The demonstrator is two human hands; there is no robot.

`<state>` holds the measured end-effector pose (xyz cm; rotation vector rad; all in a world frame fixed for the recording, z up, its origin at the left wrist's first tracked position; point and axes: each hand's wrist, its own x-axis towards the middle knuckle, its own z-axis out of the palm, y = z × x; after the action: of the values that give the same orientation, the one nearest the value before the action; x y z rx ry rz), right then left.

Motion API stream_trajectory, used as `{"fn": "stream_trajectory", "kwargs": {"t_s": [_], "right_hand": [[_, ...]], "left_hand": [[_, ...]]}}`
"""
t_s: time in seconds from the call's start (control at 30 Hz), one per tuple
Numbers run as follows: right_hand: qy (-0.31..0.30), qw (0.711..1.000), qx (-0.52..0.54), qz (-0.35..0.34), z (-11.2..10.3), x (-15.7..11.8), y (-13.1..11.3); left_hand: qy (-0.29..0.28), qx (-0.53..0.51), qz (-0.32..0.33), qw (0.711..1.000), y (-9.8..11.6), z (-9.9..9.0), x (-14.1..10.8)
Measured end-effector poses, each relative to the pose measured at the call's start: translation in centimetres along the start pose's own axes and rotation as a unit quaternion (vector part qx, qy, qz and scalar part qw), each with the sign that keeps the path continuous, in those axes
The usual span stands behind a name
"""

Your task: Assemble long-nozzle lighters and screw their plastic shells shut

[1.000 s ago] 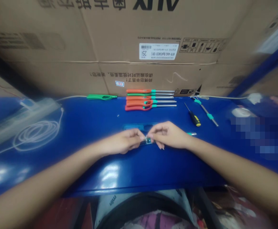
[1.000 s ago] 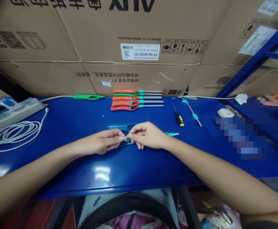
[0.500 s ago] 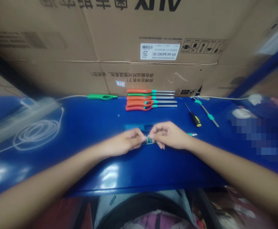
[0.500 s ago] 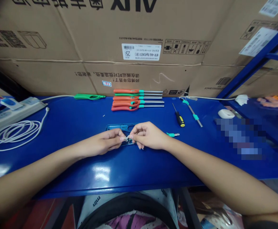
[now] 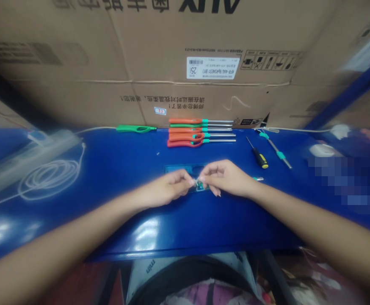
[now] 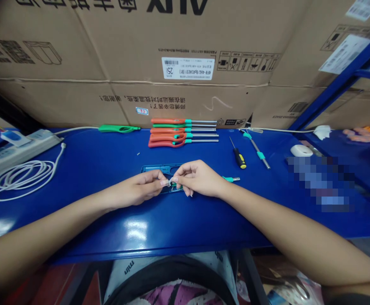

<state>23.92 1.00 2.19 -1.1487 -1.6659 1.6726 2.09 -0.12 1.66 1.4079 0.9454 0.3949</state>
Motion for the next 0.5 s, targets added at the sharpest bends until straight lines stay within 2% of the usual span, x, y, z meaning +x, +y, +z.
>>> {"fn": "stream_trajectory", "kwargs": {"t_s": [0.2, 0.5], "right_hand": [[0.002, 1.0, -0.022, 0.014, 0.09, -0.07, -0.17], [0.0, 1.0, -0.021, -0.006, 0.06, -0.15, -0.07]], "left_hand": [[0.007, -0.002, -0.009, 1.0, 0.17, 0.06, 0.0], [0.014, -0.003, -0.019, 1.0, 0.35, 0.11, -0.01]]}}
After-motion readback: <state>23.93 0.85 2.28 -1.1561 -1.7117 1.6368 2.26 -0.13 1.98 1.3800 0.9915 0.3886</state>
